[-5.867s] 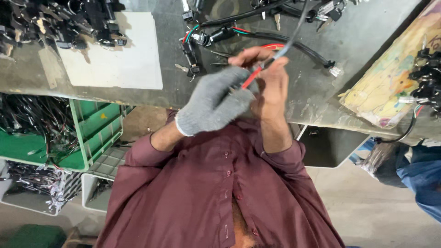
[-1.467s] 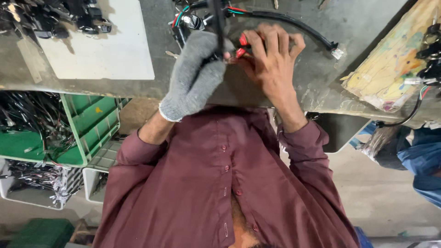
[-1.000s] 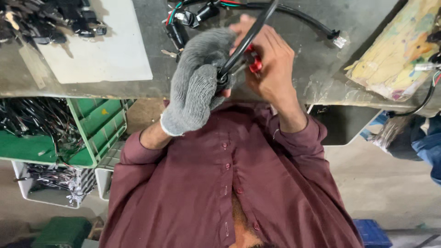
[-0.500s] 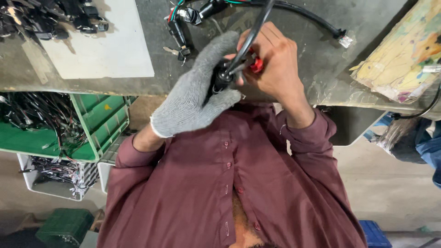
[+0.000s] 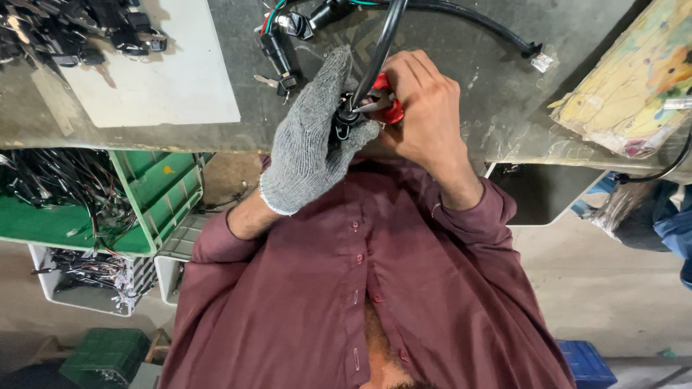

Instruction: The person repeatedly strips the outer sheath of black cables using red-handled pliers, then inserts and crimps metal connectors into the cable ends. Finished units are placed on the workbench.

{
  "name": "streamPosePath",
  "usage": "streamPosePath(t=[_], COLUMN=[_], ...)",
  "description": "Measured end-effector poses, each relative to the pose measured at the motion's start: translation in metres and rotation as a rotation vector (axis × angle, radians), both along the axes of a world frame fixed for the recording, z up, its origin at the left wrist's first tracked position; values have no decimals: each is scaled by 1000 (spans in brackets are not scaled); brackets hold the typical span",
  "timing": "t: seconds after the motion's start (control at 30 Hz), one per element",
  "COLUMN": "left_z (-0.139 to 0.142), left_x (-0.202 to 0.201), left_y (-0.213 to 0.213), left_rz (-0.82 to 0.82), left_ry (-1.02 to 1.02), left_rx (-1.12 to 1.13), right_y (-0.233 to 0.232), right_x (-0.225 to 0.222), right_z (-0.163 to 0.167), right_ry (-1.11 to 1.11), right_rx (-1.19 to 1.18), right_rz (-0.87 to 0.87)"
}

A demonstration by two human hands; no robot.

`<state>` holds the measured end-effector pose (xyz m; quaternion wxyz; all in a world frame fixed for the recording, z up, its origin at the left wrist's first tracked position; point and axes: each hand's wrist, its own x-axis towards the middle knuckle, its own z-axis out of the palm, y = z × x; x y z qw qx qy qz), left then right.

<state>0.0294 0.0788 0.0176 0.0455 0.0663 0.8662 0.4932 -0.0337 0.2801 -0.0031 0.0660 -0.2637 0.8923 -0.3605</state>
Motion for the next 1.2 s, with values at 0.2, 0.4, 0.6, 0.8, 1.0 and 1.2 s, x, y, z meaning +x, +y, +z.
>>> streamPosePath(t=[0.2, 0.4, 0.6, 0.8, 1.0, 1.2], left_z=[-1, -4, -12, -18, 7, 32], left_x=[0, -1, 0, -2, -9, -23], left_y=[2, 4, 0, -3, -6, -29], left_rz=[4, 10, -53, -50, -62, -295], left_ry=[27, 115, 200, 272, 73, -323], left_rx=[-6, -290, -486, -613, -251, 454], right_y=[1, -1, 0, -7, -13, -13], right_x=[3, 14, 24, 28, 27, 13], right_z=[1, -3, -4, 0, -5, -44], right_ry=[5, 50, -31, -75, -111, 65], right_rx=[5, 135, 116, 52, 8, -309], right_rz=[-7, -151, -168, -189, -193, -41])
